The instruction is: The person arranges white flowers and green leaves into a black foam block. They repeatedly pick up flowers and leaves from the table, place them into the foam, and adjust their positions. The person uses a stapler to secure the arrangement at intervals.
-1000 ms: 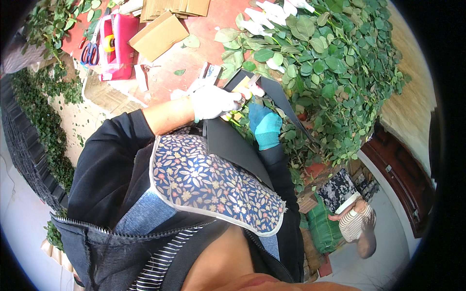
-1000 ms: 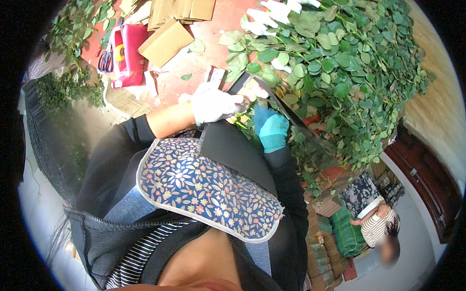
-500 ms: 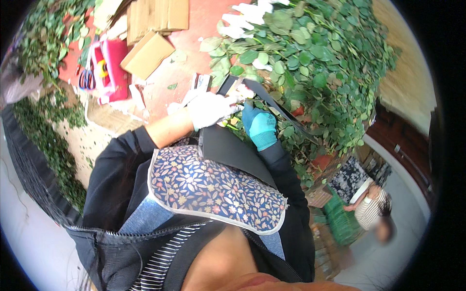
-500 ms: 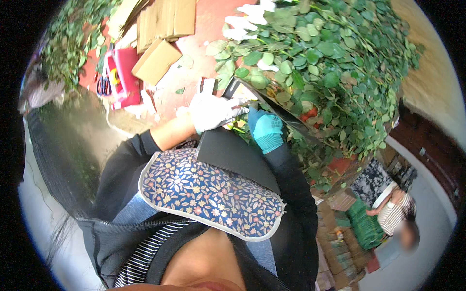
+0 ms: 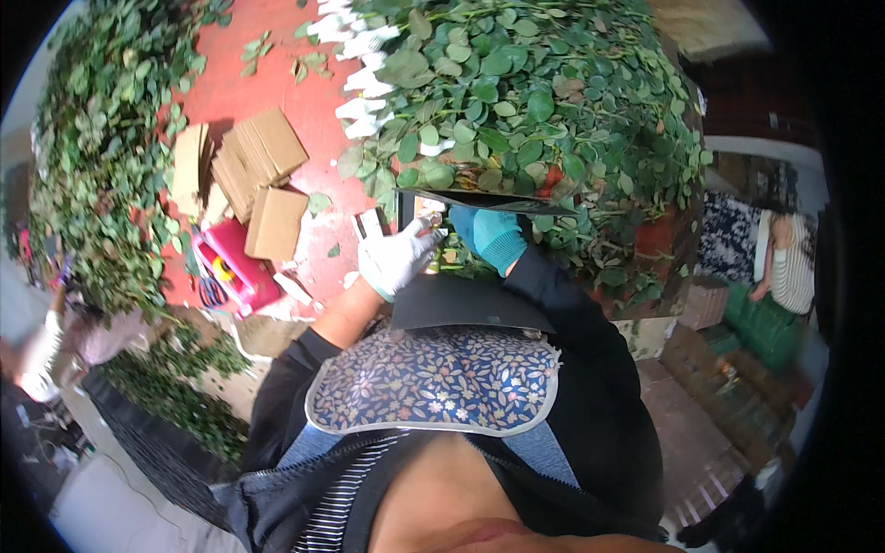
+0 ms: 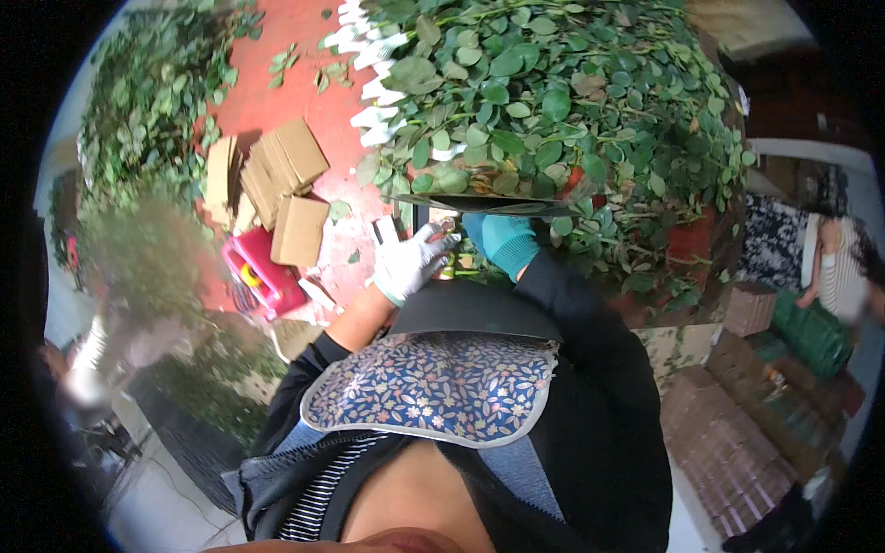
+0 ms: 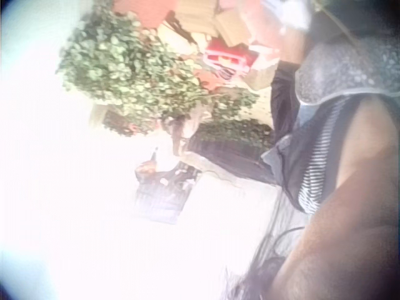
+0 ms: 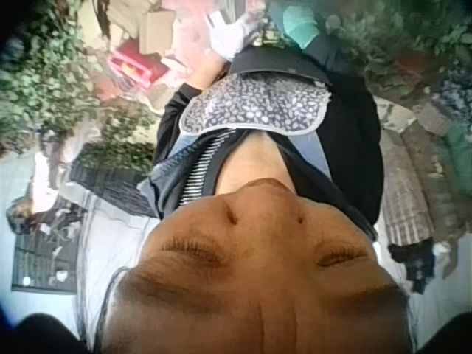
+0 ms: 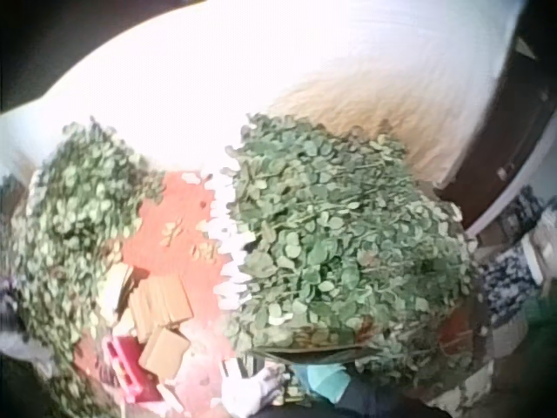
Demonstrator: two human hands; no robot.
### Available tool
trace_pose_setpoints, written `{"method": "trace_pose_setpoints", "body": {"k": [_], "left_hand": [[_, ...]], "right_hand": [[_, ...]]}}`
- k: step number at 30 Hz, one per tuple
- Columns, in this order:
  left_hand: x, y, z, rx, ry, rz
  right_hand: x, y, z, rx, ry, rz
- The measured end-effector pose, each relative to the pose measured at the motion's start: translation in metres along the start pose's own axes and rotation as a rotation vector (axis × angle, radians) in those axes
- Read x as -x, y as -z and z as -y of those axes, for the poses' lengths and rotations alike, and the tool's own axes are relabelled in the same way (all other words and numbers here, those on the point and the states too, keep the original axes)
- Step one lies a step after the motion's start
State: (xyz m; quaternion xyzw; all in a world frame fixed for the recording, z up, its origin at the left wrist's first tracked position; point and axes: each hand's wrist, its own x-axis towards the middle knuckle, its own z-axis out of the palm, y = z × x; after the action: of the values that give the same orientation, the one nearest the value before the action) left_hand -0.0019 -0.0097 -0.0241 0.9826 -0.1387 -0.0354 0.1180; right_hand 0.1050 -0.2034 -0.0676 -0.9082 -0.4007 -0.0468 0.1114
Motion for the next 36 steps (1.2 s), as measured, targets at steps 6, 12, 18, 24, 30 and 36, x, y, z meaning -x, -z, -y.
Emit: {"method": "trace_pose_setpoints", "body": {"k": [6,12,18,24,30,36], "left_hand": [[0.019,-0.003,-0.012,0.279,-0.031,0.064],[0.019,-0.017,-0.007,0.371,0.003,0.061],[0.017,-0.015,-0.010,0.474,0.055,0.124],[0.015,-0.018,-0.008,0.444,-0.002,0.062],[0.015,-0.020,-0.005,0.431,-0.031,0.049],[0.018,-0.017,-0.012,0.633,0.064,0.010]], "right_hand": [[0.028,0.021,0.029,-0.147,-0.152,0.344],[-0.003,0.051,0.009,-0.123,-0.130,0.157],[-0.006,0.032,0.019,-0.023,-0.013,0.307],[-0.002,0.015,0.014,-0.086,-0.008,0.376],[0.006,0.015,0.016,0.023,0.006,0.415],[0.062,0.089,-0.018,-0.298,-0.233,-0.009]]}}
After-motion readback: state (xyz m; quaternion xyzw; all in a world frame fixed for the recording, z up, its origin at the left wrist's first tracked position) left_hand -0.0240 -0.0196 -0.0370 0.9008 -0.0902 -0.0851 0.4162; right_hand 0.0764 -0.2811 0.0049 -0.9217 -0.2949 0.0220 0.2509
